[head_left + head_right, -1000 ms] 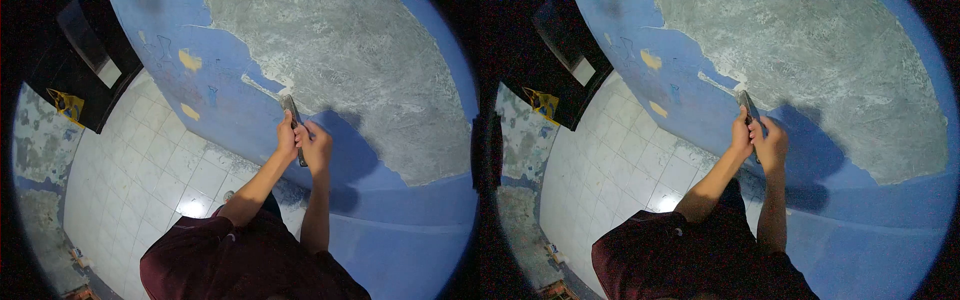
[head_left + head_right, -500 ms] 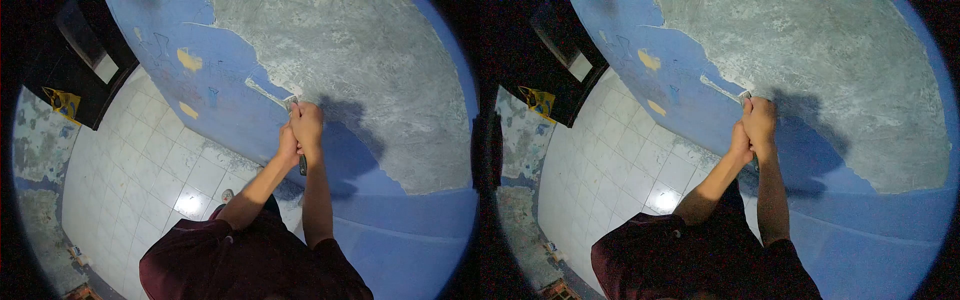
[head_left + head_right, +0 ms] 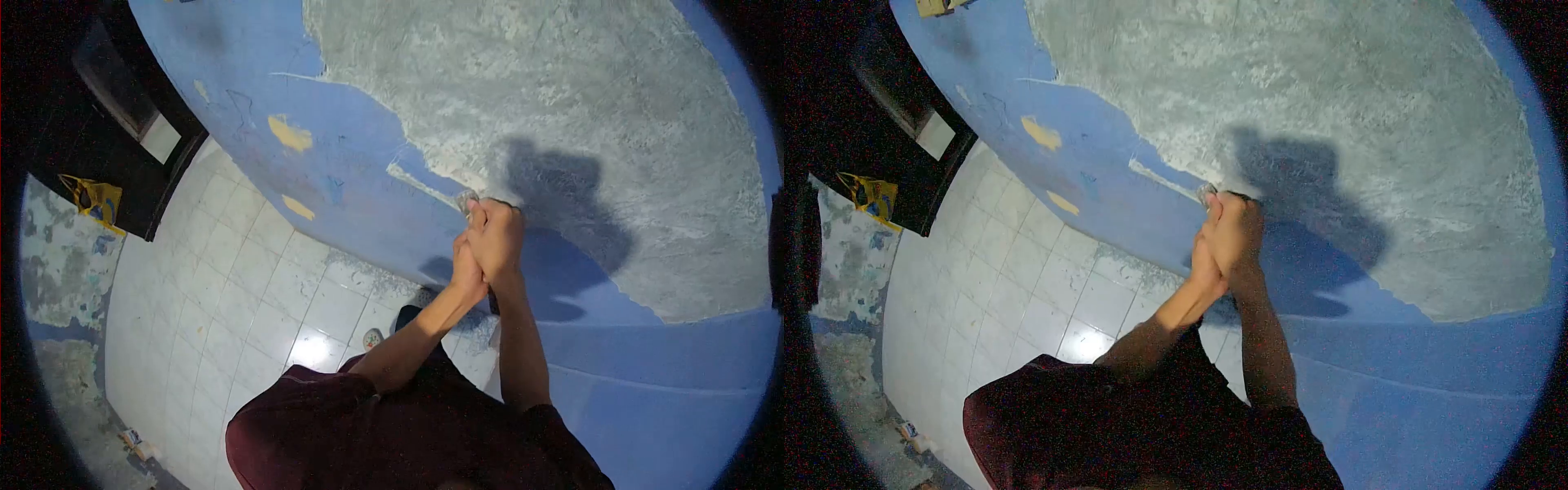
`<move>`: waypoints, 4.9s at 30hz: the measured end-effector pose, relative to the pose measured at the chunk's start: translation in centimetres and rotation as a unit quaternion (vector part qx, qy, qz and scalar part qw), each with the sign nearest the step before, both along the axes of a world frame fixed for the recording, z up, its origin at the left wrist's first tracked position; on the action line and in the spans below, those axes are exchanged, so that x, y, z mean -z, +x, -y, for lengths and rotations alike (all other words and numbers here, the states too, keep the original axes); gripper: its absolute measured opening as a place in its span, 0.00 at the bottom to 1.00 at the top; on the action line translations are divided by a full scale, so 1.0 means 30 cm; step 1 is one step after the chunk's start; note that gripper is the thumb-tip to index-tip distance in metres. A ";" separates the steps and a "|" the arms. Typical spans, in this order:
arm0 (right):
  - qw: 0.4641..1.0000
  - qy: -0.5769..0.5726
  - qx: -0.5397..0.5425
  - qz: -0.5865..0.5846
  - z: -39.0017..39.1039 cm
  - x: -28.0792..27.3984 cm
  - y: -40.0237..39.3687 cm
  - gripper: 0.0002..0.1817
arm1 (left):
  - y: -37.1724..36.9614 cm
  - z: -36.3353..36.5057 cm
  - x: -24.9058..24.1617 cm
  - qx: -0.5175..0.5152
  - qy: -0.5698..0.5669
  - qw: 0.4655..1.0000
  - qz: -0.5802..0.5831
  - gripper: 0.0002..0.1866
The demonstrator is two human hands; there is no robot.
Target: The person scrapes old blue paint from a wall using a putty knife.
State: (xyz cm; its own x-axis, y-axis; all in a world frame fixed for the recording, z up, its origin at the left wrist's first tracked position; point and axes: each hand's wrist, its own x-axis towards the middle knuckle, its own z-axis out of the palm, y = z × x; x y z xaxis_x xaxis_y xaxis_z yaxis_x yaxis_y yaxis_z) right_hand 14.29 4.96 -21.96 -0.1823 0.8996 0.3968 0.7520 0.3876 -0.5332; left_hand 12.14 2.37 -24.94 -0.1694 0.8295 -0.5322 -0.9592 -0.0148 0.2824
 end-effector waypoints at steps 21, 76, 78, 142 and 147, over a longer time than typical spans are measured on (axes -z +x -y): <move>0.992 0.019 0.017 0.127 0.011 -0.028 -0.002 0.14 | 0.000 0.115 0.118 0.168 0.128 0.977 0.028 0.19; 0.958 -0.205 -0.051 -0.195 0.055 0.114 0.057 0.17 | -0.138 0.151 0.183 0.175 0.144 0.947 -0.227 0.23; 0.960 -0.189 -0.065 -0.195 0.047 0.131 0.035 0.16 | -0.149 0.114 0.214 0.122 0.142 0.946 -0.264 0.21; 0.954 -0.081 -0.027 -0.288 0.036 0.215 -0.075 0.16 | -0.176 0.000 0.290 0.032 0.136 0.946 -0.291 0.21; 0.931 -0.083 -0.027 -0.355 -0.025 0.301 -0.099 0.17 | -0.220 0.042 0.209 0.085 0.092 0.938 -0.324 0.21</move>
State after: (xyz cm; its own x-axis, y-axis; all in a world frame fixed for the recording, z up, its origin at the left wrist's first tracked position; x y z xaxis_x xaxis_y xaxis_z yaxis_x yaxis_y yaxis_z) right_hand 11.32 5.73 -30.99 0.0262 0.9566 0.2903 0.1694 0.2819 -0.9444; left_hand 5.54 1.10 -31.22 -0.2653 0.9412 -0.2090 -0.5805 0.0172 0.8141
